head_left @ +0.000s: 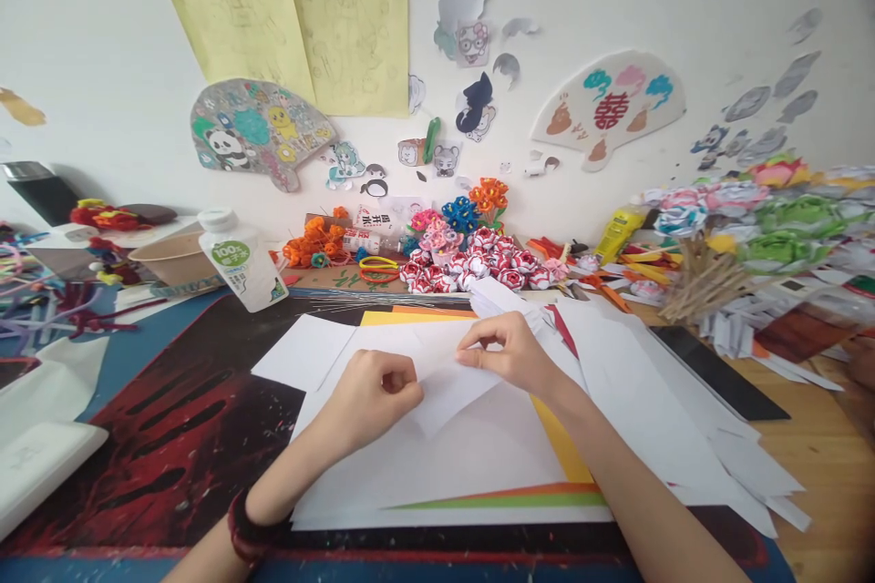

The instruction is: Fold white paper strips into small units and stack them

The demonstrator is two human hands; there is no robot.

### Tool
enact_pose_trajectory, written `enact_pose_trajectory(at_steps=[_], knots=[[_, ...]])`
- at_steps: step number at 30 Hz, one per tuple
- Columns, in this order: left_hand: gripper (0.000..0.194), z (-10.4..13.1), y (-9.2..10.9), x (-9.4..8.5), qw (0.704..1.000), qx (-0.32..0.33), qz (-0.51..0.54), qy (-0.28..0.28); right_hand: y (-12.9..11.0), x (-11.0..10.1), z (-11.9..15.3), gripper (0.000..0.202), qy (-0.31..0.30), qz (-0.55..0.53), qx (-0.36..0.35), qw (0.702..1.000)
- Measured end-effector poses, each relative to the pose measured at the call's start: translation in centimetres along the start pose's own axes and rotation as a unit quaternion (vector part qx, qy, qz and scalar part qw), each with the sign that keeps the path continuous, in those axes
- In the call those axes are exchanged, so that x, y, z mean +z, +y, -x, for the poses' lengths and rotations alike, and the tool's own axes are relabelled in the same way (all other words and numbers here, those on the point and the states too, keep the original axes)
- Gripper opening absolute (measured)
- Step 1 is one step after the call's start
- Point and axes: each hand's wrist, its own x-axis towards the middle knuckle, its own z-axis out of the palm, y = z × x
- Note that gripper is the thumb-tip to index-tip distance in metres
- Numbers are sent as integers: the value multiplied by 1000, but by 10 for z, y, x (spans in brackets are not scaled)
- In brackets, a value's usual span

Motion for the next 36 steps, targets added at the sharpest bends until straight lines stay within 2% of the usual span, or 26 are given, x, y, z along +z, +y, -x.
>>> enact_pose_trajectory(at_steps=[4,7,10,12,14,17,23,26,31,36], knots=[[18,-1,-2,-6,1000,-1,-7,-13,3,-4,-1,9,4,-3,2,1000],[19,-3,-7,-13,1000,-8,-14,-17,6,-12,-1,11,36,-7,6,999],[19,-4,-11,-17,999,-16,-21,25,10,-16,-2,14,60,-31,19,997],[20,-4,-11,-17,998,-1,-8,58,10,-13,-2,16,54,-49,30,997],[22,-4,-10,-13,997,29,7,74,9,-6,-3,19,39,-66,39,996],[23,-2,-6,-6,997,61,18,46,7,4,-3,19,8,-70,42,997],[23,0,-3,-3,998,68,11,-2,8,5,-2,11,-142,-62,47,987],[25,1,-2,-2,997,72,11,-22,7,7,-1,12,-187,-63,52,979],[25,5,1,3,996,74,9,-37,8,16,1,10,-213,-49,46,975],[26,4,3,6,997,76,-15,-10,11,16,0,9,-211,-32,41,976]])
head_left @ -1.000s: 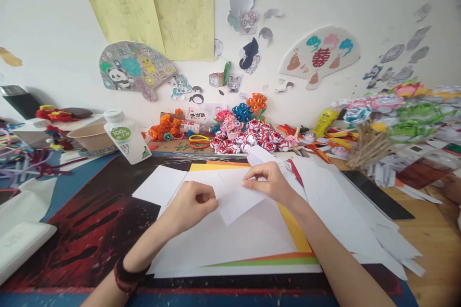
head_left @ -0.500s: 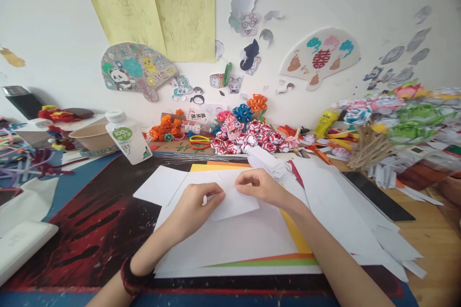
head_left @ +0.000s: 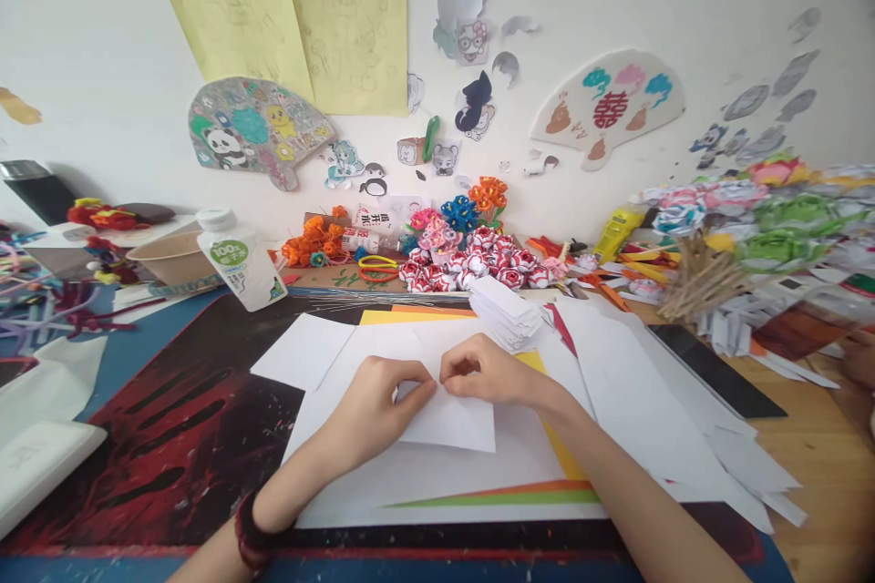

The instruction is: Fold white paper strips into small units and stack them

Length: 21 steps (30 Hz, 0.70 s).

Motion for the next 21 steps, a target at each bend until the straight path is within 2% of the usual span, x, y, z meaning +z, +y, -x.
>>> enact_pose_trajectory(at_steps=[3,7,10,12,15,19,21], knots=[[28,-2,-1,-5,1000,0,-9,21,1,-5,1,9,16,4,3,1000],[29,-2,-11,-24,999,-9,-13,46,8,-19,4,11,60,32,18,998],[30,-2,-20,-38,993,-40,-9,110,13,-29,6,12,128,55,48,989],[31,-2,-23,-42,990,-50,-2,132,13,-30,5,12,160,19,61,985],[34,-3,-22,-38,991,-47,17,122,7,-26,3,23,136,-63,30,988],[35,-4,-21,-25,994,-35,30,100,1,-17,2,35,93,-115,9,989],[30,-4,-21,-20,992,-23,-6,124,2,-16,1,36,104,-137,21,985]])
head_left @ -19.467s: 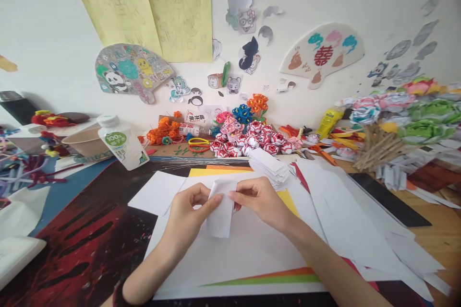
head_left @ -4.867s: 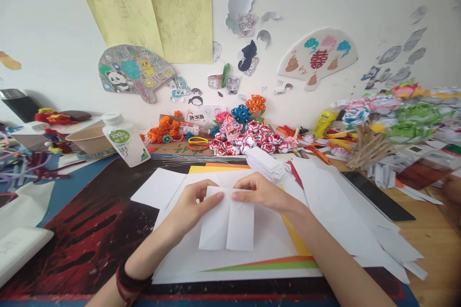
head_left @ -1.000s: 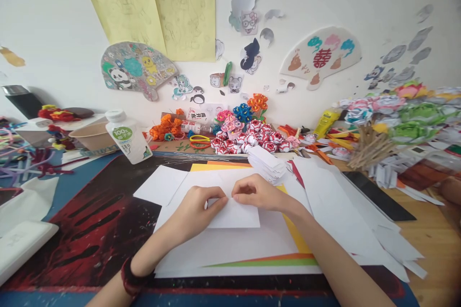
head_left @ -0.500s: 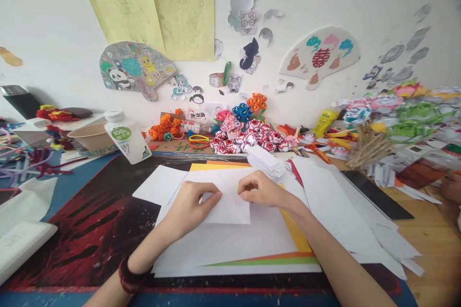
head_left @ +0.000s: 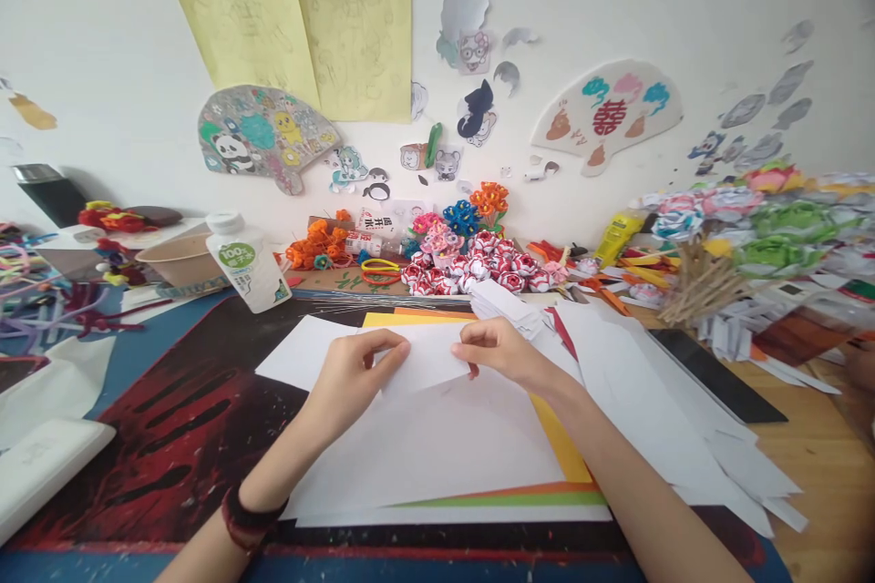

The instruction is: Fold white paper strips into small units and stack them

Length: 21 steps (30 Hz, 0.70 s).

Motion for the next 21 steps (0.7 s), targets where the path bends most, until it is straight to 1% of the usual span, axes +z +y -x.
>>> enact_pose_trajectory(at_steps=[2,3,4,6,8,10,13,17,19,21], knots=[[25,1,0,4,996,41,-61,45,2,0,-1,36,23,-9,12,1000],[28,2,1,6,992,68,-90,59,3,0,-1,36,34,-10,15,999],[32,2,2,8,987,94,-113,61,4,0,-1,37,42,-11,17,999],[41,4,5,12,981,130,-138,36,6,1,-2,38,49,-17,18,998],[48,6,7,15,979,140,-150,11,8,2,-2,38,52,-21,18,998],[49,7,7,18,978,140,-157,-1,8,4,-3,40,52,-20,18,998],[46,9,6,21,982,122,-143,-12,5,5,-2,44,52,-21,1,998],[38,10,8,21,995,58,-79,-36,3,5,-1,48,30,-18,-31,999],[34,10,11,19,997,33,-40,-50,4,6,0,51,37,5,-33,999],[30,10,15,18,998,25,-4,-63,4,8,0,53,43,27,-31,998]])
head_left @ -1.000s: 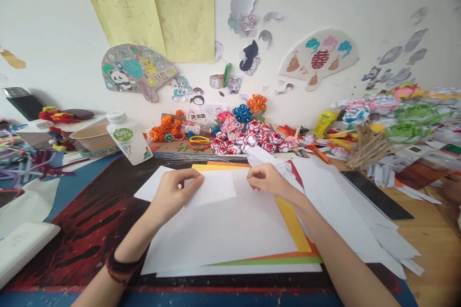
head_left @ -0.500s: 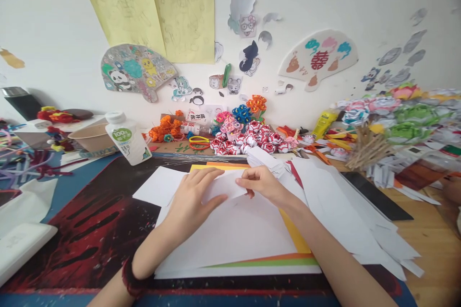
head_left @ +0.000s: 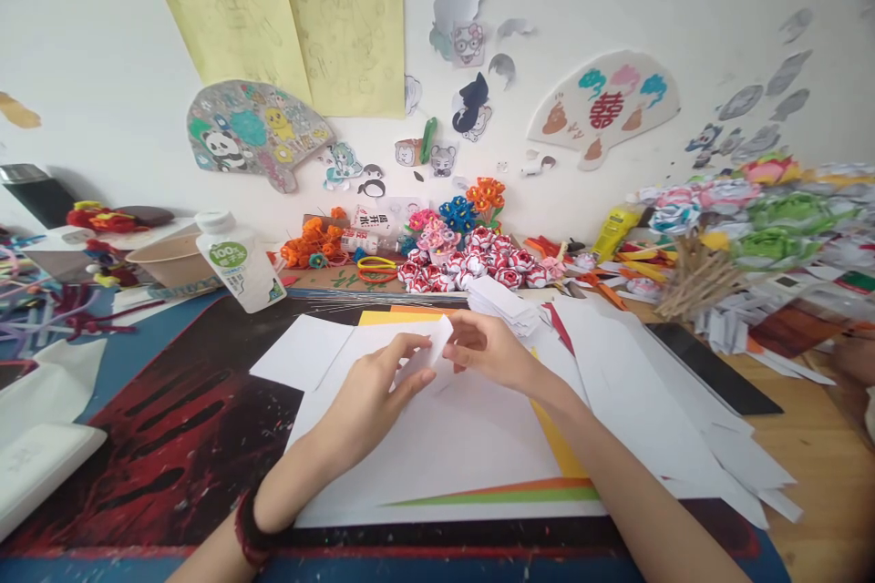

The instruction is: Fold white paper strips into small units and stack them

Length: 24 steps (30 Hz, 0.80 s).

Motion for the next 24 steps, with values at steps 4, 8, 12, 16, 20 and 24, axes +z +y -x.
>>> enact_pose_trajectory(at_steps=[4,8,12,16,20,24], knots=[[20,-1,3,1,999,15,34,3,-2,5,2,51,-18,24,1,1000],[19,-1,0,5,1000,7,14,21,-4,10,2,46,-25,56,-5,998],[23,-1,3,4,999,14,28,11,-8,13,3,43,-14,67,-24,997],[24,-1,8,1,998,23,56,14,-10,14,3,42,22,88,-30,995],[25,0,6,3,996,4,71,47,-8,15,3,39,38,112,-34,992],[24,-1,2,2,993,-24,84,82,-6,16,3,43,55,103,-34,993]])
